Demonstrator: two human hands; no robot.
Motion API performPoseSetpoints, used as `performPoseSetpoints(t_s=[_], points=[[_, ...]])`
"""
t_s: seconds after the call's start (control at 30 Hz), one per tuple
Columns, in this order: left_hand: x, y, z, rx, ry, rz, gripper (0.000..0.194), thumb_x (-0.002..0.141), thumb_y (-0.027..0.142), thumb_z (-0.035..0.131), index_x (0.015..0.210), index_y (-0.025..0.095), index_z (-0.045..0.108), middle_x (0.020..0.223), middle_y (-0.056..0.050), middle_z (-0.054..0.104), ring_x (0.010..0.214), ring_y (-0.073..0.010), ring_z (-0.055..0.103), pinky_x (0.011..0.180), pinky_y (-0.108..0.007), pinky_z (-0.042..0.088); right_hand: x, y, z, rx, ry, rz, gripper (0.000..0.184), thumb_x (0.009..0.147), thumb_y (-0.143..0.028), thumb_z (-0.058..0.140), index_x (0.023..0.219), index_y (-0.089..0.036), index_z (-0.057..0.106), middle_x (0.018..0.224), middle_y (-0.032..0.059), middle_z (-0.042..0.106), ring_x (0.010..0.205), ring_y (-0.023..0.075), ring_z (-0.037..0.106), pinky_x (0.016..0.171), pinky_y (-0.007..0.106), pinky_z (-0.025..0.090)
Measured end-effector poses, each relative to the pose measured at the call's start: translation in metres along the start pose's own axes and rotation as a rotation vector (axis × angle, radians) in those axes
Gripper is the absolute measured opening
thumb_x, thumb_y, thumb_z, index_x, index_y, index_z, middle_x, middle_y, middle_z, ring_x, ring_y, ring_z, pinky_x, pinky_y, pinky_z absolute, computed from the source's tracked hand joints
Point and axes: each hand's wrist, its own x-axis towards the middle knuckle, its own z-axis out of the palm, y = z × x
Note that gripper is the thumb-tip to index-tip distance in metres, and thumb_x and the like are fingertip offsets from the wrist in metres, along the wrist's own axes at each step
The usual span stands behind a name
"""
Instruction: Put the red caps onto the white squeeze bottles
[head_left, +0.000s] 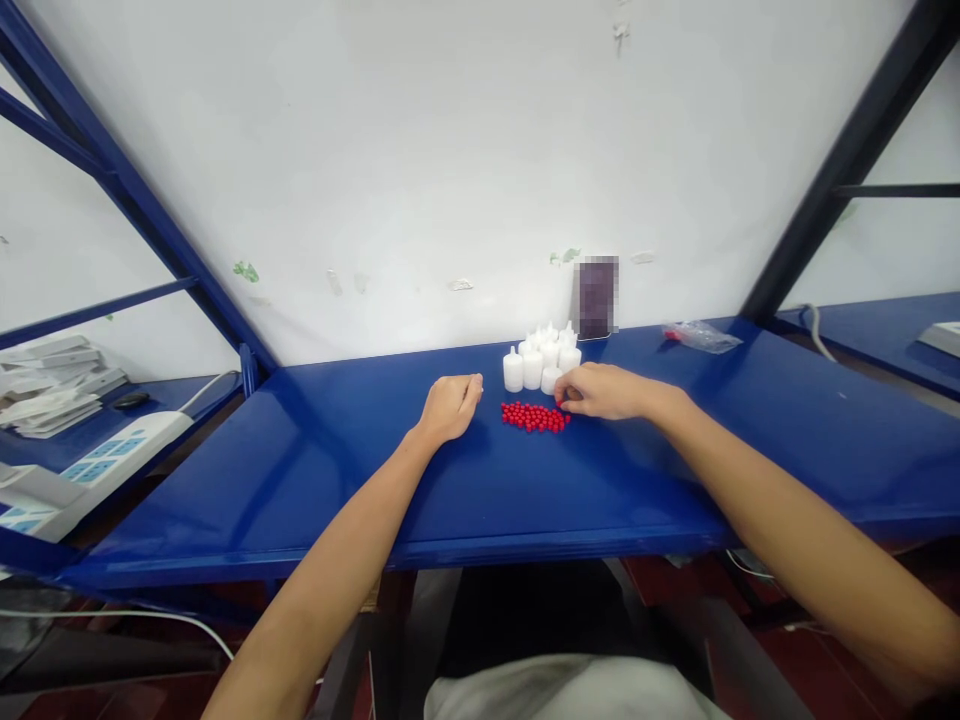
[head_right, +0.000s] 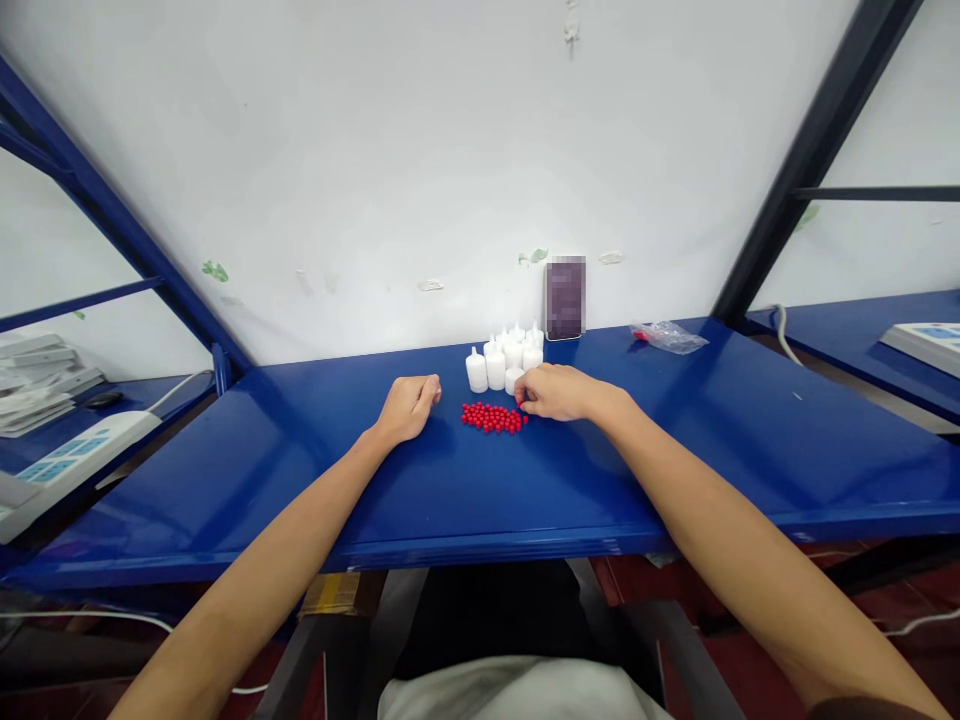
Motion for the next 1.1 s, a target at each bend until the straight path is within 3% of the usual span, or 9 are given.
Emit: performPoseSetpoints(t_s=[0.3, 0.4, 0.5, 0.67, 0.8, 0.93, 1.0, 1.1], points=[[-0.001, 0.004, -0.001, 0.0, -0.043, 0.019, 0.051, 0.101, 0.038, 0.024, 0.067, 0.018, 0.055, 0.062, -0.001, 0.059, 0.06, -0.0138, 0.056, 0.064, -0.026, 0.038, -0.003, -0.001, -0.001, 0.049, 0.001, -0.053, 0.028, 0.079, -0.017, 0.055, 0.103, -0.021, 0.07, 0.084, 0.0029, 0.072, 0.075, 0.0185, 0.063, 0.064, 0.027, 0.04], [-0.002, 0.014, -0.002, -0.025, -0.038, 0.048, 0.044, 0.101, 0.038, 0.024, 0.081, 0.018, 0.058, 0.062, 0.0, 0.058, 0.058, -0.0142, 0.055, 0.063, -0.026, 0.039, -0.005, -0.01, -0.001, 0.07, 0.17, -0.107, 0.028, 0.084, -0.02, 0.053, 0.108, -0.02, 0.068, 0.082, 0.0037, 0.071, 0.074, 0.0184, 0.061, 0.065, 0.028, 0.039], [-0.003, 0.028, -0.002, -0.061, -0.057, 0.129, 0.036, 0.101, 0.037, 0.025, 0.102, 0.019, 0.057, 0.068, 0.0, 0.061, 0.061, -0.0153, 0.058, 0.064, -0.026, 0.041, -0.003, -0.031, 0.005, 0.138, 0.349, -0.226, 0.025, 0.092, -0.034, 0.051, 0.108, -0.019, 0.064, 0.083, 0.0039, 0.068, 0.071, 0.0172, 0.059, 0.065, 0.028, 0.039], [-0.005, 0.038, -0.002, -0.088, -0.106, 0.253, 0.033, 0.1, 0.036, 0.029, 0.117, 0.016, 0.05, 0.08, -0.003, 0.066, 0.069, -0.0175, 0.063, 0.067, -0.028, 0.043, 0.008, -0.058, 0.022, 0.136, 0.459, -0.358, 0.027, 0.1, -0.032, 0.038, 0.088, -0.018, 0.059, 0.085, 0.0049, 0.066, 0.07, 0.0154, 0.056, 0.065, 0.027, 0.036], [-0.004, 0.026, -0.002, -0.127, -0.025, 0.165, 0.033, 0.101, 0.036, 0.028, 0.114, 0.017, 0.052, 0.066, 0.002, 0.058, 0.059, -0.0149, 0.056, 0.064, -0.027, 0.041, 0.009, -0.049, 0.019, 0.136, 0.632, -0.213, 0.029, 0.102, -0.033, 0.034, 0.096, -0.018, 0.058, 0.087, 0.0058, 0.067, 0.071, 0.0166, 0.057, 0.064, 0.027, 0.035], [0.0, 0.01, -0.002, -0.083, 0.031, 0.09, 0.036, 0.099, 0.028, 0.027, 0.076, 0.018, 0.053, 0.061, 0.001, 0.052, 0.058, -0.0134, 0.05, 0.065, -0.027, 0.039, 0.006, -0.02, 0.005, 0.089, 0.788, 0.043, 0.028, 0.099, -0.038, 0.04, 0.095, -0.019, 0.06, 0.087, 0.0069, 0.069, 0.073, 0.0196, 0.06, 0.062, 0.029, 0.033], [0.002, 0.005, -0.001, -0.041, 0.037, 0.054, 0.037, 0.096, 0.023, 0.029, 0.064, 0.018, 0.047, 0.061, 0.0, 0.051, 0.059, -0.0136, 0.048, 0.064, -0.028, 0.037, 0.006, -0.007, 0.001, 0.054, 0.797, 0.134, 0.025, 0.096, -0.039, 0.046, 0.093, -0.02, 0.062, 0.089, 0.0068, 0.071, 0.076, 0.0211, 0.062, 0.061, 0.029, 0.033], [0.005, 0.002, 0.001, -0.024, 0.031, 0.039, 0.034, 0.096, 0.024, 0.032, 0.066, 0.018, 0.05, 0.067, -0.002, 0.054, 0.065, -0.015, 0.05, 0.067, -0.029, 0.038, 0.005, 0.003, -0.002, 0.036, 0.766, 0.208, 0.023, 0.093, -0.039, 0.051, 0.093, -0.021, 0.065, 0.091, 0.006, 0.073, 0.078, 0.0223, 0.064, 0.061, 0.029, 0.033]])
